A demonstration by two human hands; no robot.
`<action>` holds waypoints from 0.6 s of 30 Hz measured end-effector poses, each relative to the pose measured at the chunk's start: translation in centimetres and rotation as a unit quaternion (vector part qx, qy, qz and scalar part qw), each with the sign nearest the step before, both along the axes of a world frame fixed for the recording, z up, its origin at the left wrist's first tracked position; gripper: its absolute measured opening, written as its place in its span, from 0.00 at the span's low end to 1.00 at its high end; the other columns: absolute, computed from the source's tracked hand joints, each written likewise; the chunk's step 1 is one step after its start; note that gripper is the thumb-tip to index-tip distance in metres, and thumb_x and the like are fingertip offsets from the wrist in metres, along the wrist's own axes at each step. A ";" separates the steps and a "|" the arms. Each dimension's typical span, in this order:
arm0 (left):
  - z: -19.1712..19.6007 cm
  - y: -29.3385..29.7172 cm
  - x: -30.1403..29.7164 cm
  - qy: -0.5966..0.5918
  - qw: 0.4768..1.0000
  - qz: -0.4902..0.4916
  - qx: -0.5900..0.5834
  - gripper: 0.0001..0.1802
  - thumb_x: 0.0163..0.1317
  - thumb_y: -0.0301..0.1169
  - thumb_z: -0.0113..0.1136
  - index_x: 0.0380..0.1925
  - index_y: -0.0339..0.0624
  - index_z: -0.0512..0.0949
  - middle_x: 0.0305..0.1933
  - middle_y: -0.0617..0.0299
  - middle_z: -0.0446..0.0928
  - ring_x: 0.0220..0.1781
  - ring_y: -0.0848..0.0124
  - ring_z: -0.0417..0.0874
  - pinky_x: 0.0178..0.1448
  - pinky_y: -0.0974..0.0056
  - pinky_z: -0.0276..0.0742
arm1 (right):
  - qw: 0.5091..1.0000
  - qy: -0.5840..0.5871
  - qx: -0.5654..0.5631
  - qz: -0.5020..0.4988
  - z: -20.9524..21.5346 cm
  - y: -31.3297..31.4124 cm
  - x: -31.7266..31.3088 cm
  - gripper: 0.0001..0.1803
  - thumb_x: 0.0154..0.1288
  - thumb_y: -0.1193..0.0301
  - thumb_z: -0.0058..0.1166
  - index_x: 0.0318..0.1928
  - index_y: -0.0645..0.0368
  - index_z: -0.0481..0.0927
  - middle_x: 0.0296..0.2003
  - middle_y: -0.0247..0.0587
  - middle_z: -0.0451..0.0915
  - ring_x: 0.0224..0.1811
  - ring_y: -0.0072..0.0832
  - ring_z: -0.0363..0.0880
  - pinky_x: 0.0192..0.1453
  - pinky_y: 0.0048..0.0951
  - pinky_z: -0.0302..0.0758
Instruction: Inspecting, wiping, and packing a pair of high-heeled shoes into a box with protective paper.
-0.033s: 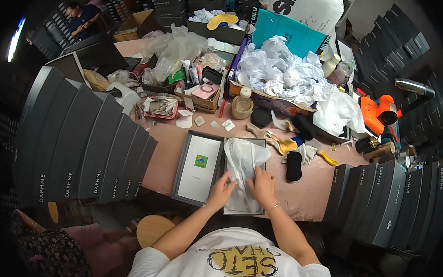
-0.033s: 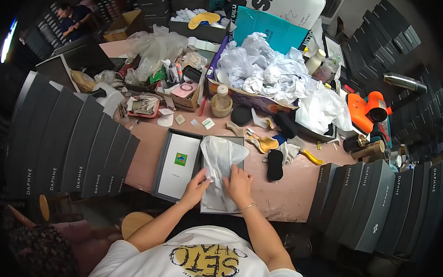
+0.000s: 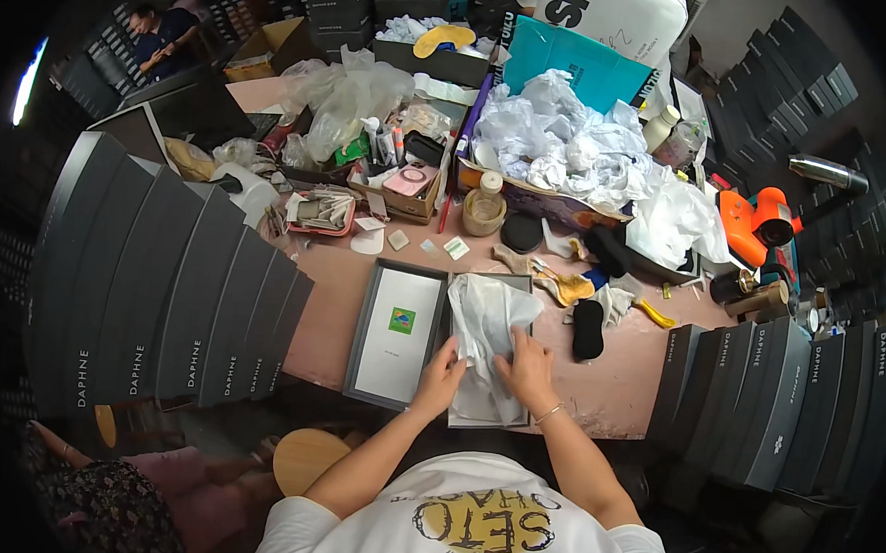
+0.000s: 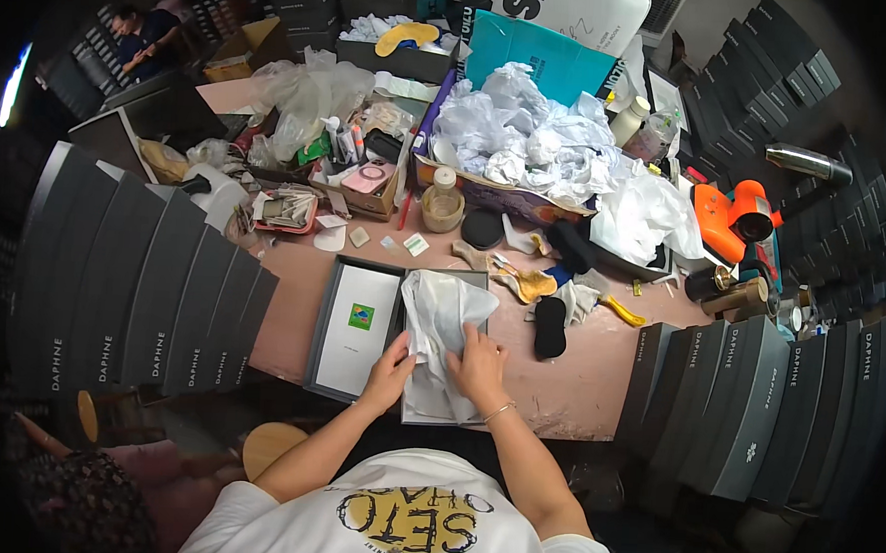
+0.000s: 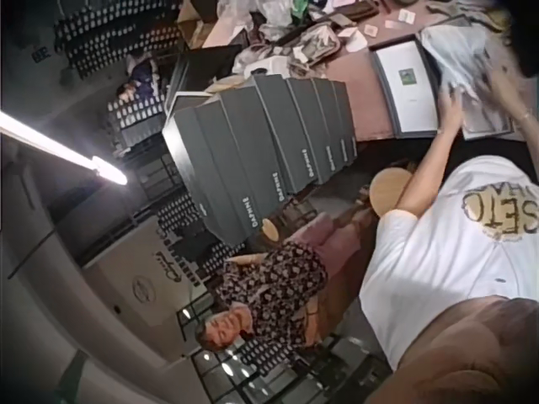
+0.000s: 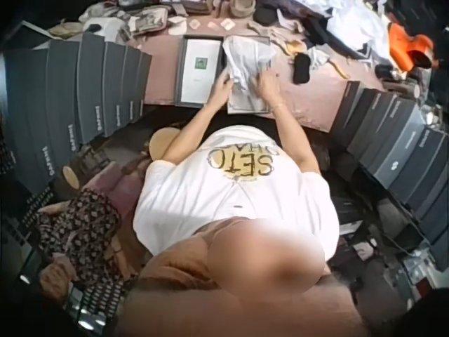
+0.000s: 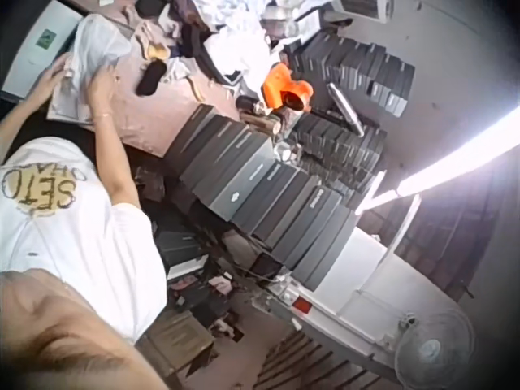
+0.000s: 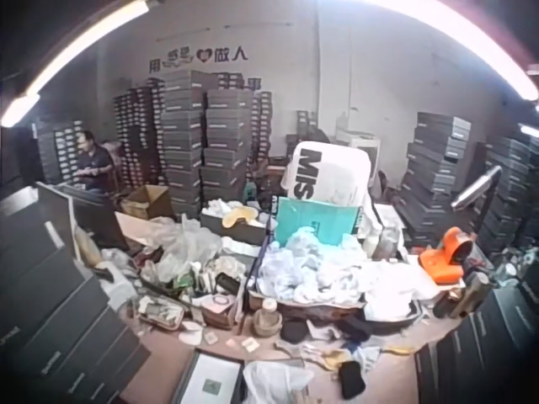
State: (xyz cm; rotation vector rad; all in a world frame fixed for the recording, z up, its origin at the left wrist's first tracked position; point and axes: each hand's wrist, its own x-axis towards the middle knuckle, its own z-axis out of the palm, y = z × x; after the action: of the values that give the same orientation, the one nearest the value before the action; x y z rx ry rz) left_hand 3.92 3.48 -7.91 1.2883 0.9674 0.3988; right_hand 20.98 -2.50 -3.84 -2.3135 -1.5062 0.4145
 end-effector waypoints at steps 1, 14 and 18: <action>0.2 -0.3 -0.4 0.007 0.999 0.012 0.046 0.26 0.67 0.33 0.52 0.62 0.32 0.65 0.51 0.49 0.76 0.43 0.67 0.80 0.44 0.66 0.76 | 1.000 0.014 -0.003 0.016 1.1 -0.2 0.0 0.29 0.54 0.64 0.59 0.56 0.59 0.69 0.46 0.50 0.76 0.46 0.48 0.75 0.50 0.46 0.66; 2.3 2.0 -3.5 0.014 0.959 0.072 0.273 0.27 0.58 0.32 0.62 0.57 0.37 0.69 0.45 0.49 0.75 0.44 0.56 0.77 0.51 0.56 0.75 | 0.993 -0.118 0.017 0.018 1.1 1.1 -1.4 0.26 0.58 0.65 0.55 0.59 0.52 0.72 0.50 0.48 0.74 0.52 0.43 0.71 0.54 0.51 0.62; -3.9 2.1 -8.7 0.251 0.933 -0.140 0.218 0.24 0.58 0.45 0.61 0.43 0.34 0.74 0.41 0.45 0.76 0.45 0.47 0.77 0.49 0.49 0.73 | 0.986 -0.150 -0.037 0.055 -1.7 -0.4 -1.5 0.29 0.62 0.64 0.52 0.64 0.50 0.66 0.63 0.50 0.64 0.68 0.45 0.58 0.68 0.61 0.50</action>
State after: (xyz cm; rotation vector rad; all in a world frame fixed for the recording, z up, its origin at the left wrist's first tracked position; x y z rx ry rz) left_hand -4.82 5.58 -11.80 1.9683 1.1314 0.0515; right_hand 19.45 -2.92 -5.57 -2.4423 -1.7925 0.1547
